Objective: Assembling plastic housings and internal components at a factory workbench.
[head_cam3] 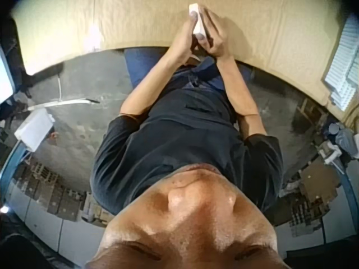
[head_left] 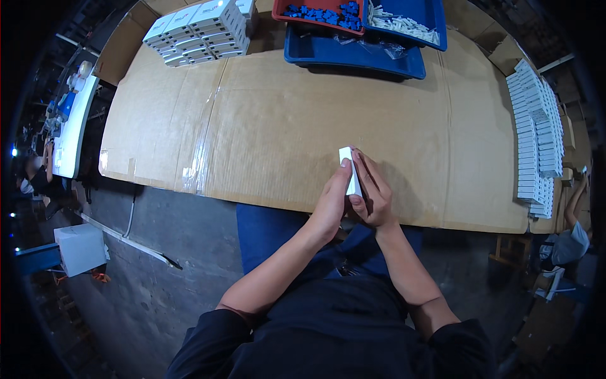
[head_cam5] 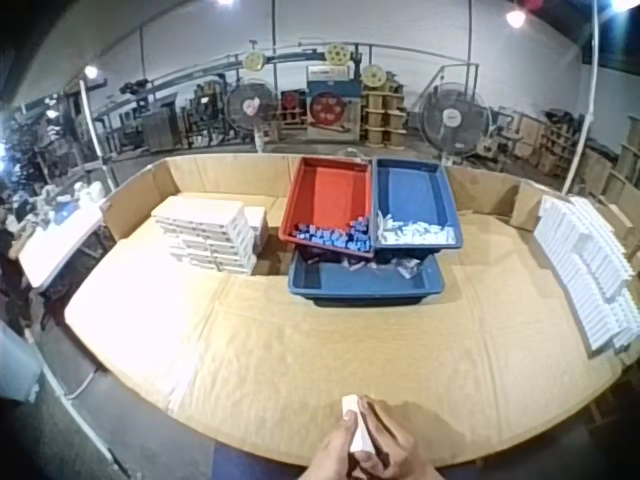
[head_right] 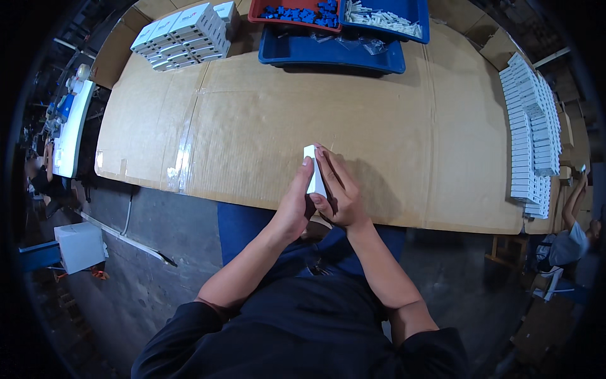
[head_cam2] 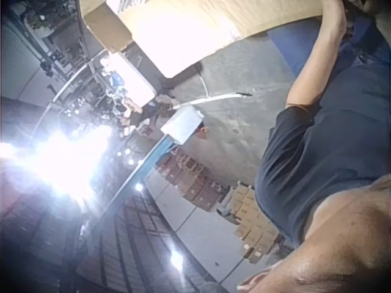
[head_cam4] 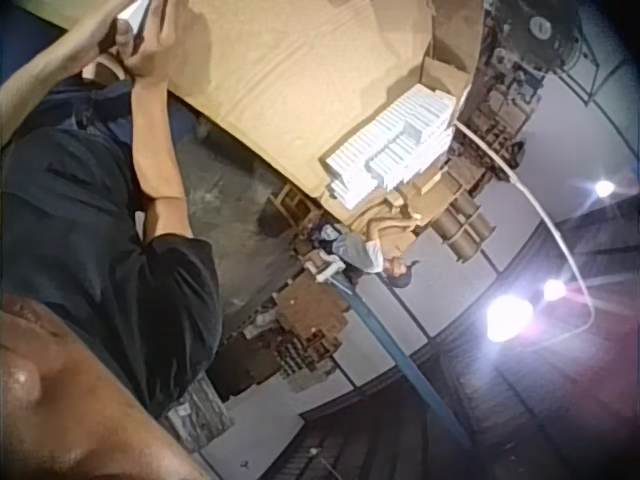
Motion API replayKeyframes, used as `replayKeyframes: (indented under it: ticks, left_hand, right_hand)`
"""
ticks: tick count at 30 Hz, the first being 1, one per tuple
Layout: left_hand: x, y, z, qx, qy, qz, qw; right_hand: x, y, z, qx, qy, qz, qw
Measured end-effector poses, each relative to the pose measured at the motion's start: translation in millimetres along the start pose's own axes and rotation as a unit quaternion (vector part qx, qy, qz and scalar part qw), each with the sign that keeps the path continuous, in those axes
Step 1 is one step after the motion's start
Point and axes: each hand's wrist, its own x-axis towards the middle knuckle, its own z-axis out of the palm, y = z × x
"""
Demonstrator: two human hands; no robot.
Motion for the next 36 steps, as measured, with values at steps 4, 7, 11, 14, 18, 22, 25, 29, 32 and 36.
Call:
replayKeyframes:
  ticks: [4, 7, 11, 14, 18, 22, 25, 29, 32, 36]
  left_hand:
    - [1, -2, -1, 0.017, -0.003, 0.005, 1.0]
    - [3, -7, 1, -0.001, 0.024, 0.038, 0.999]
    - [0, -3, 2, 0.003, 0.009, 0.017, 1.0]
    - [-2, -3, 5, 0.008, 0.021, 0.031, 0.999]
    - [-2, -5, 3, 0.003, 0.038, 0.039, 0.999]
    - [-2, -2, -2, -0.029, 0.013, -0.009, 0.999]
    - [-1, 7, -4, -0.01, 0.006, 0.019, 1.0]
    - [-1, 21, 4, 0.079, 0.026, 0.2, 0.976]
    - [-4, 30, 3, 0.149, -0.002, 0.248, 0.957]
    - [-5, 27, -3, 0.156, -0.013, 0.232, 0.96]
  right_hand:
    - [-1, 2, 0, -0.002, -0.008, -0.003, 1.0]
    - [-1, 0, 1, 0.005, -0.006, -0.002, 1.0]
    - [-2, 3, 1, -0.004, -0.014, -0.004, 1.0]
    - [-3, 3, 2, 0.002, -0.016, -0.005, 1.0]
    - [-5, 0, 3, 0.013, -0.018, 0.014, 1.0]
    - [0, -2, 3, 0.043, -0.027, 0.036, 0.998]
    - [10, -4, 0, 0.122, -0.045, 0.072, 0.989]
    - [14, -17, 3, 0.193, 0.039, 0.183, 0.963]
    - [9, -17, -2, 0.171, 0.0, 0.195, 0.966]
    - [9, -28, 0, 0.108, -0.025, 0.184, 0.977]
